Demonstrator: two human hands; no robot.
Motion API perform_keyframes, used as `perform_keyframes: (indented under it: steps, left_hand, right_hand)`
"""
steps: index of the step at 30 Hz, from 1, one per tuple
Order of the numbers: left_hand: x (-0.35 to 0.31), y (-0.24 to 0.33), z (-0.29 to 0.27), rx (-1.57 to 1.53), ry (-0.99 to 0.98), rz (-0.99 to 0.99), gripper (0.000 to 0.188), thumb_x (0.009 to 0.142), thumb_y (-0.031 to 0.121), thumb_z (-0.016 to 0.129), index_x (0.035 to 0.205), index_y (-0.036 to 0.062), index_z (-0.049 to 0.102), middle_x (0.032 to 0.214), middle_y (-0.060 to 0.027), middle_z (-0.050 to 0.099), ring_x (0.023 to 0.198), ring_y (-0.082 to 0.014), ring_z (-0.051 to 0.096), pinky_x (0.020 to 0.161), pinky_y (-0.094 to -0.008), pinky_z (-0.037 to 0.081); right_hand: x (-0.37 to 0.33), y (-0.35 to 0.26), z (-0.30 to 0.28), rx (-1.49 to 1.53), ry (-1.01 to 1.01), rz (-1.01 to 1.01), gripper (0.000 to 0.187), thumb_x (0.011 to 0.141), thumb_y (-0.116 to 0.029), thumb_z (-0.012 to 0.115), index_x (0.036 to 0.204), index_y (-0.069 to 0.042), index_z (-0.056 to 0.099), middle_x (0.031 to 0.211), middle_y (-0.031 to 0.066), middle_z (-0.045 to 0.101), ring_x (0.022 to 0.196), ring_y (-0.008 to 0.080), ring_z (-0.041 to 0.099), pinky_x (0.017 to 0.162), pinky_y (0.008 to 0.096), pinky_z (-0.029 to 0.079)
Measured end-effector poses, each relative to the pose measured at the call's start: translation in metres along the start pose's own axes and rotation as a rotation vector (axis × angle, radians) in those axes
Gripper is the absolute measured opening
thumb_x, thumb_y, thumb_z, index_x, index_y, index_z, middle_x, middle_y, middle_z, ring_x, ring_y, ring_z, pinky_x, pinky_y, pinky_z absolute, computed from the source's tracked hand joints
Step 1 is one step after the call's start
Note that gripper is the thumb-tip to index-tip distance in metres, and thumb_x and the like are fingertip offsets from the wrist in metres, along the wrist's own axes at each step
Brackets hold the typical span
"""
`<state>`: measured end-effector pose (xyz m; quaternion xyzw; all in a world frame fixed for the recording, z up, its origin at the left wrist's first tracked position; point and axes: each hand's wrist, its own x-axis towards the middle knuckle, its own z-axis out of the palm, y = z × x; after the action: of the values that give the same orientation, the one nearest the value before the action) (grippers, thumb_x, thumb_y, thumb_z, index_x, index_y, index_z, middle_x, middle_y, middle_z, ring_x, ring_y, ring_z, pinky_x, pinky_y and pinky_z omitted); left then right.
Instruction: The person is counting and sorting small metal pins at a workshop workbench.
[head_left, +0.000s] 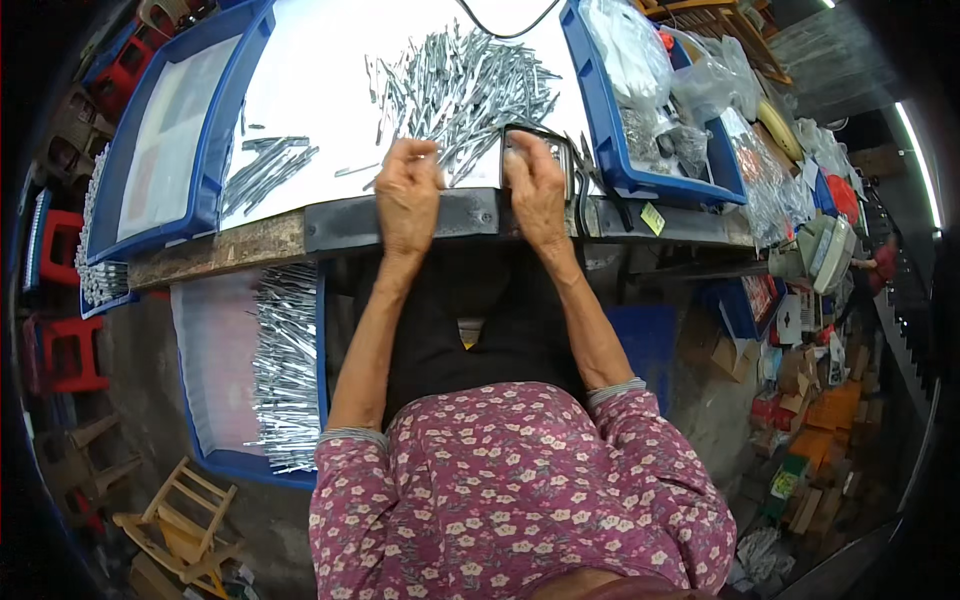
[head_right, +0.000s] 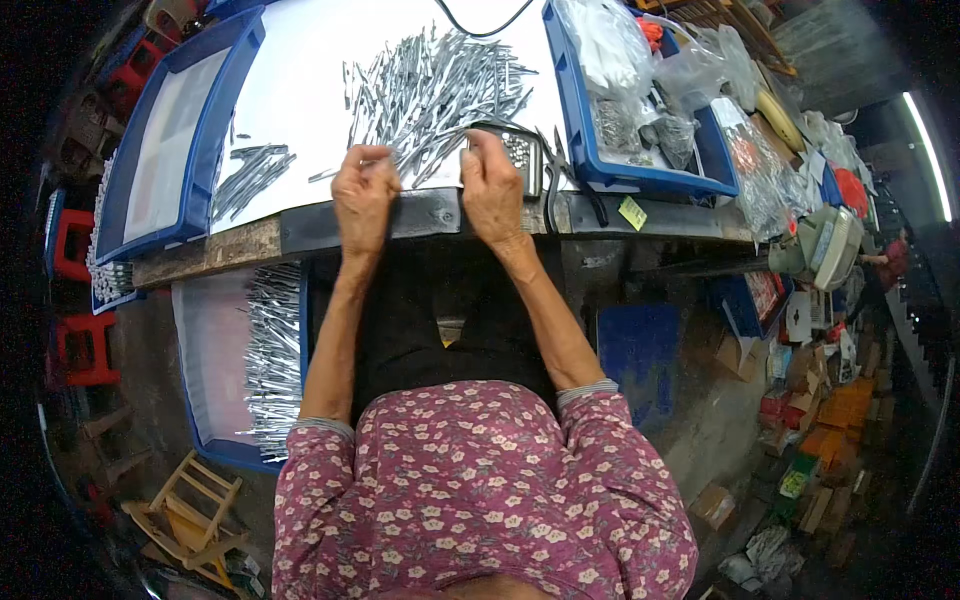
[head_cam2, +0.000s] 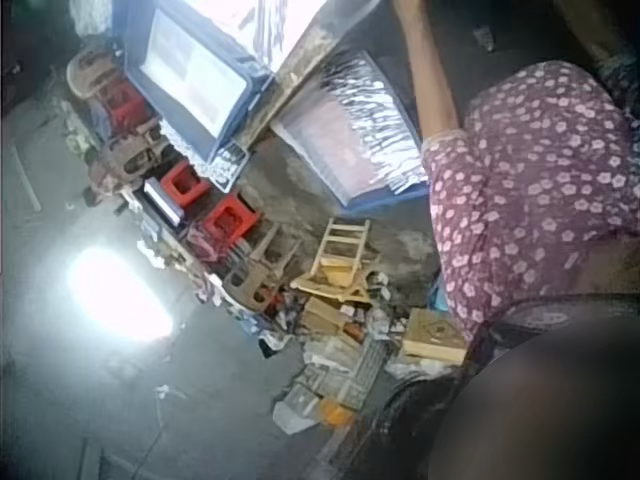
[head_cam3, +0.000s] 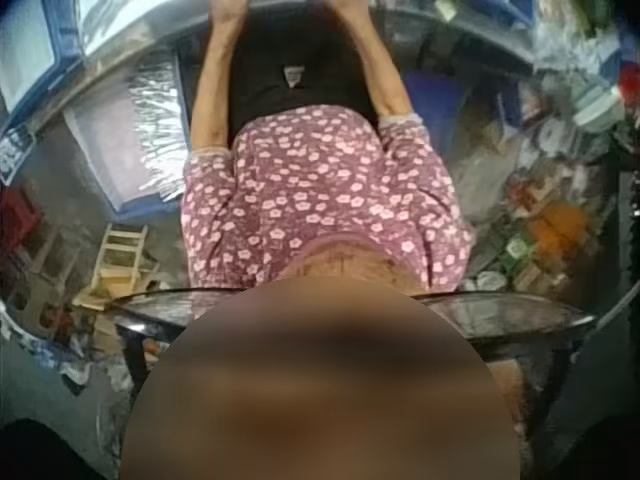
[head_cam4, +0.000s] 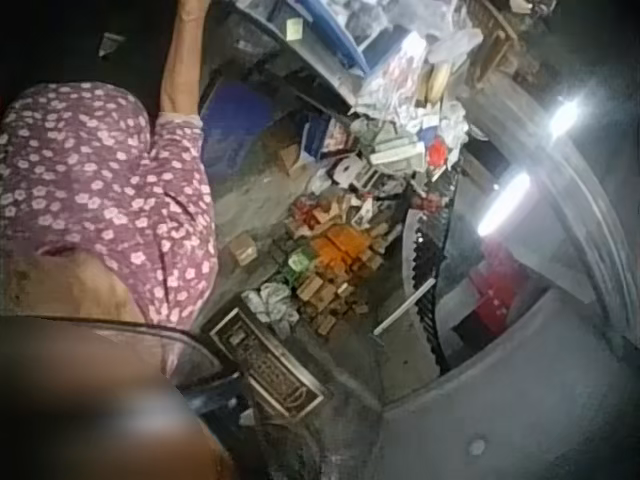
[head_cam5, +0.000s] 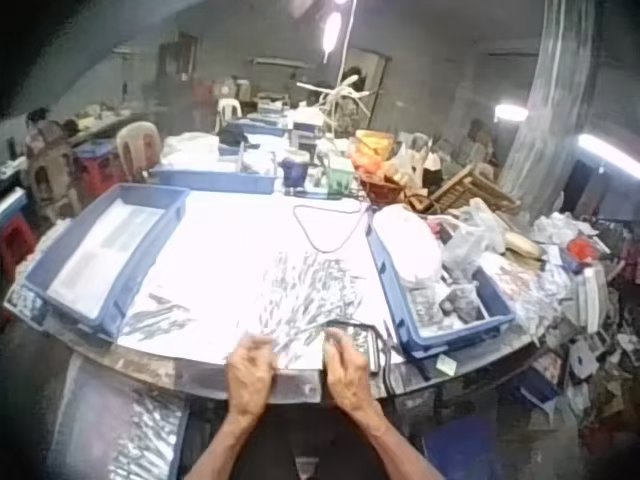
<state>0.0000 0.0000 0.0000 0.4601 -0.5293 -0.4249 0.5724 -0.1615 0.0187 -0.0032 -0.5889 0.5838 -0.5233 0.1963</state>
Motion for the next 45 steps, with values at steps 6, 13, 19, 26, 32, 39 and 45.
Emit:
perform_keyframes:
  steps: [6, 13, 19, 26, 32, 39, 45]
  left_hand:
    - [0.028, -0.003, -0.024, 0.482, 0.121, 0.079, 0.021, 0.08, 0.007, 0.037, 0.092, 0.0013, 0.052, 0.058, -0.0125, 0.052, 0.049, -0.0203, 0.049, 0.047, -0.036, 0.038]
    - [0.059, -0.036, -0.038, 0.86, 0.155, 0.328, 0.024, 0.075, -0.002, 0.044, 0.097, -0.0001, 0.053, 0.082, -0.0205, 0.058, 0.075, -0.0328, 0.057, 0.064, -0.0422, 0.044]
    - [0.065, -0.042, -0.033, 0.985, 0.054, 0.309, 0.026, 0.072, -0.005, 0.044, 0.096, -0.0012, 0.054, 0.086, -0.0196, 0.056, 0.082, -0.034, 0.055, 0.071, -0.0403, 0.044]
    - [0.061, -0.035, -0.052, 0.778, 0.079, 0.307, 0.021, 0.076, -0.003, 0.046, 0.095, -0.0043, 0.054, 0.089, -0.0199, 0.056, 0.085, -0.0301, 0.056, 0.076, -0.0374, 0.043]
    - [0.053, -0.02, -0.08, 0.626, 0.254, 0.263, 0.017, 0.073, -0.003, 0.045, 0.086, -0.006, 0.056, 0.084, -0.0197, 0.057, 0.081, -0.0324, 0.054, 0.073, -0.0391, 0.043]
    - [0.043, -0.026, -0.12, 0.904, 0.329, 0.272, 0.011, 0.072, 0.0, 0.049, 0.078, -0.0001, 0.058, 0.081, -0.0167, 0.056, 0.081, -0.0323, 0.051, 0.074, -0.0402, 0.041]
    - [0.041, -0.031, -0.123, 1.078, 0.257, 0.256, 0.011, 0.072, 0.004, 0.053, 0.081, 0.004, 0.058, 0.088, -0.0132, 0.056, 0.087, -0.0317, 0.049, 0.078, -0.0412, 0.041]
  right_hand:
    - [0.014, 0.025, -0.051, -0.227, 0.075, -0.018, 0.015, 0.081, -0.005, 0.05, 0.092, 0.003, 0.056, 0.068, 0.0076, 0.057, 0.061, 0.0136, 0.053, 0.056, 0.0259, 0.042]
    - [0.013, 0.028, -0.064, -0.583, -0.155, -0.207, 0.008, 0.075, -0.001, 0.051, 0.081, 0.001, 0.055, 0.079, 0.0152, 0.056, 0.073, 0.0308, 0.056, 0.067, 0.0366, 0.044]
    - [0.013, 0.028, -0.06, -0.614, -0.21, -0.268, 0.005, 0.074, -0.002, 0.054, 0.079, 0.0, 0.054, 0.075, 0.0135, 0.053, 0.074, 0.0299, 0.053, 0.067, 0.0366, 0.042]
    - [0.022, 0.03, -0.043, -0.562, -0.261, -0.375, 0.008, 0.073, -0.001, 0.057, 0.079, 0.0, 0.053, 0.075, 0.0133, 0.053, 0.074, 0.0296, 0.053, 0.067, 0.0373, 0.042]
    - [0.026, 0.027, -0.045, -0.626, -0.344, -0.379, 0.006, 0.073, -0.001, 0.055, 0.077, 0.002, 0.051, 0.075, 0.0183, 0.051, 0.076, 0.0352, 0.051, 0.067, 0.0397, 0.04]
    - [0.029, 0.027, -0.043, -0.64, -0.395, -0.429, 0.006, 0.074, 0.0, 0.052, 0.076, 0.002, 0.046, 0.072, 0.0188, 0.048, 0.073, 0.0362, 0.049, 0.065, 0.041, 0.039]
    - [0.025, 0.023, -0.048, -0.569, -0.317, -0.346, 0.007, 0.08, -0.004, 0.048, 0.078, 0.002, 0.045, 0.067, 0.0177, 0.046, 0.06, 0.0326, 0.047, 0.056, 0.037, 0.039]
